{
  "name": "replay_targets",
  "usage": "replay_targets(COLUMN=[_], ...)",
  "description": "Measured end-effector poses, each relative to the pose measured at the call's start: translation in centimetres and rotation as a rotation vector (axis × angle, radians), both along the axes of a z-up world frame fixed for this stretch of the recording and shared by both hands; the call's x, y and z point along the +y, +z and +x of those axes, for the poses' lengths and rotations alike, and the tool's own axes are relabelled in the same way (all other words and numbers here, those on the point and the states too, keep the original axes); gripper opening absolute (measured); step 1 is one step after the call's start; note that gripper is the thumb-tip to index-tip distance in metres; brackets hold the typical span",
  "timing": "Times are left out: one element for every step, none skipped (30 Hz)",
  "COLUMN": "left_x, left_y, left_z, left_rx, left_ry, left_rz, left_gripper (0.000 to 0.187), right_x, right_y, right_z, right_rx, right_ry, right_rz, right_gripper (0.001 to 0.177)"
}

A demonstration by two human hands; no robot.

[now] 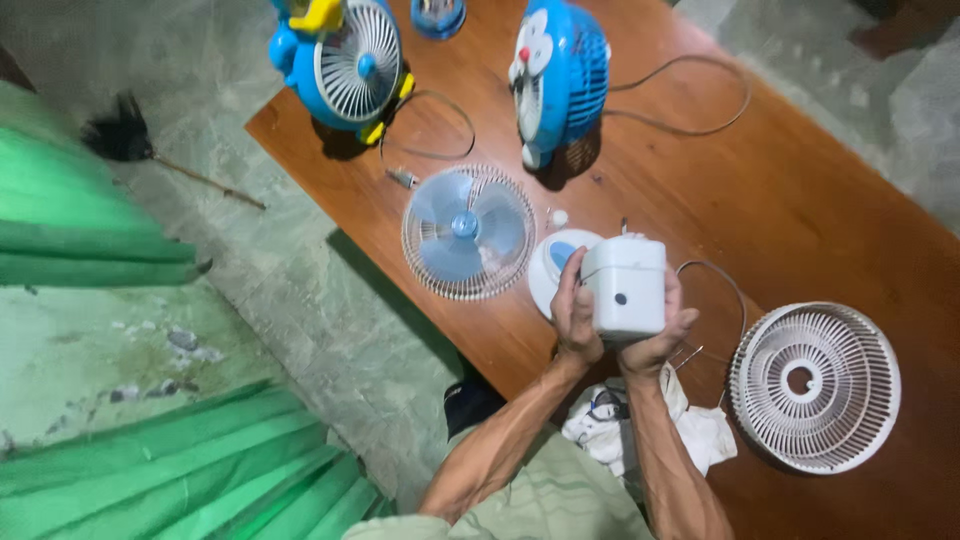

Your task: The person disassembles a white table fan motor housing using a screwdriver, wipes the motor with a cloth, and reassembles the housing. The person handles the fan motor, screws, and cloth throughout the process.

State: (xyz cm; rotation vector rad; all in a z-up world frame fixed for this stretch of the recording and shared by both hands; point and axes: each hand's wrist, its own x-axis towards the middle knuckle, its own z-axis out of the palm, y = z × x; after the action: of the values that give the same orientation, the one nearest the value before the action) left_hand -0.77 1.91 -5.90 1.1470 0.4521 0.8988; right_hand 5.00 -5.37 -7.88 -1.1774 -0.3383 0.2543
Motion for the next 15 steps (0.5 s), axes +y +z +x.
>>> replay_targets(left_x=[0.1,0.2,-0.1,0.1,0.3,0.4,1.1,1.8,1.6,1.6,2.1,2.5,2.7,2.6,2.5], left_y=[-0.1,-0.2,-0.5,-0.9,-1.5,-2.1,-2.6,-3.0,-3.4,-3.9,-4.4,-4.7,-4.9,-5.1,-5.2], left_z=[0.3,0.5,0.0,-0.2,-0.4,-0.6,-0.4,-0.5,-1.4,-2.5,-3.5,-4.4,-5.2,-6.0,-6.8], left_rx=[-0.002,-0.005,0.008,-0.032,-0.07,-0.108,-0.128,-0.146,-0.148,-0.157,-0.171,-0.185,-0.195,-0.204,-0.211], left_ry=[-0.001,-0.002,-0.006,-0.022,-0.041,-0.06,-0.061,-0.062,-0.062,-0.07,-0.08,-0.089,-0.095,-0.101,-0.106], left_rz=[-0.008,-0.017,-0.034,-0.033,-0.034,-0.037,-0.118,-0.2,-0.297,-0.271,-0.24,-0.21,-0.25,-0.289,-0.328], left_gripper=[0.101,0.101,0.101,0.1,0.099,0.098,0.096,0.094,0.092,0.09,0.088,0.086,0.083,0.08,0.078], right_x=[0.2,0.2,-0.2,-0.6,-1.2,-1.9,-2.6,-3.5,-5.0,-6.2,-7.2,-8.0,-8.6,-9.3,-9.8], right_y=[0.2,0.5,0.8,1.1,1.5,1.9,2.5,3.2,3.6,3.8,4.0,4.2,4.3,4.6,4.7], right_z=[0.5,1.0,0.5,0.5,1.1,1.6,2.4,3.1,2.7,2.5,2.5,2.4,2.2,2.0,1.7], right_rx=[0.013,0.026,0.055,0.138,0.221,0.303,0.389,0.471,0.565,0.618,0.663,0.706,0.694,0.682,0.672], right_ry=[0.012,0.025,0.034,0.068,0.099,0.129,0.16,0.193,0.22,0.224,0.23,0.238,0.221,0.205,0.188], right_rz=[-0.008,-0.017,-0.033,0.035,0.103,0.172,0.322,0.474,0.616,0.71,0.81,0.911,0.901,0.89,0.88], right_gripper=[0.106,0.107,0.108,0.11,0.113,0.115,0.116,0.117,0.117,0.118,0.118,0.118,0.116,0.115,0.113])
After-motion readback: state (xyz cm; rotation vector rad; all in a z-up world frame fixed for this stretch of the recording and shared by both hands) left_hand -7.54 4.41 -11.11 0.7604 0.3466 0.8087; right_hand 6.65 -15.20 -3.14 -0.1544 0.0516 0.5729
